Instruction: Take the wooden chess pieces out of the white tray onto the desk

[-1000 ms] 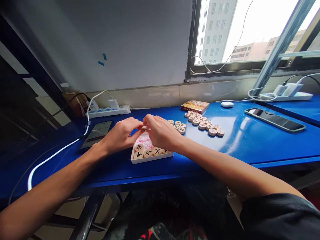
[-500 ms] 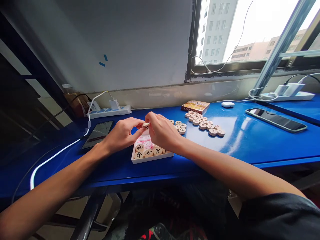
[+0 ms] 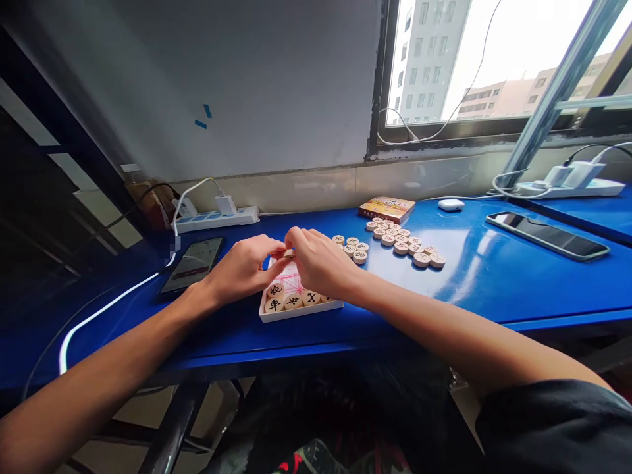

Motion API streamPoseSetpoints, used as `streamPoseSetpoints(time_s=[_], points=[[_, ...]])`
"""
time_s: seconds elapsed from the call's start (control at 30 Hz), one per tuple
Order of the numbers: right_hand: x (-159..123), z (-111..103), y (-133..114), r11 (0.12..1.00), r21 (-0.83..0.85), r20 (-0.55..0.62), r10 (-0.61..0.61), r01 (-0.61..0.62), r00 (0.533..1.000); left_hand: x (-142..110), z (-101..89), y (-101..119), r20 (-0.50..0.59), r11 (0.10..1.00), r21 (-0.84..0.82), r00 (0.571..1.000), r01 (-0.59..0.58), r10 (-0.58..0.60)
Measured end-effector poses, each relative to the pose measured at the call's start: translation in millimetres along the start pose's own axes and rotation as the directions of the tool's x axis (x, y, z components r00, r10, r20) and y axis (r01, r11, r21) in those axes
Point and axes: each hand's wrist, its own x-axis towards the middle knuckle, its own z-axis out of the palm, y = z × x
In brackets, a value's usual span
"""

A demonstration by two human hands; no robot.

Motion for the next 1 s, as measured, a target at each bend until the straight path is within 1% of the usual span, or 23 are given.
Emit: streamPoseSetpoints(time_s=[0.2,0.37,0.53,0.63,0.83,1.0], points=[[1.4,-1.3,1.4,0.997,0.080,-0.042,0.000,0.004,0.999,0.8,-1.1,1.1,-0.005,1.000,0.022,1.000,-0.018,0.018],[0.9,-3.2,2.5,0.998,0.055,-0.070,-0.002,0.006,0.998,1.3,1.6,3.5,-0.049,1.000,0.025,0.999,-0.002,0.003],[0.1,-0.9,1.5,0.998,0.068,-0.062,0.012,-0.008,0.998,1.1,4.3,4.5,-0.070,0.999,0.037,0.997,0.034,-0.032],[0.3,1.0,1.1,0.998,0.063,-0.057,0.032,-0.029,0.998,1.4,4.7,3.4,-0.069,0.999,0.019,0.997,0.043,-0.042],[1.8,1.6,0.9,0.994,0.091,-0.039,0.064,-0.060,0.997,2.9,5.5,3.3,-0.051,1.000,0.007,0.998,0.024,-0.023],[1.5,5.2,1.8,0.996,0.050,-0.057,0.074,-0.071,0.996,4.4,6.2,4.3,-0.022,0.999,0.029,0.999,0.041,-0.040]])
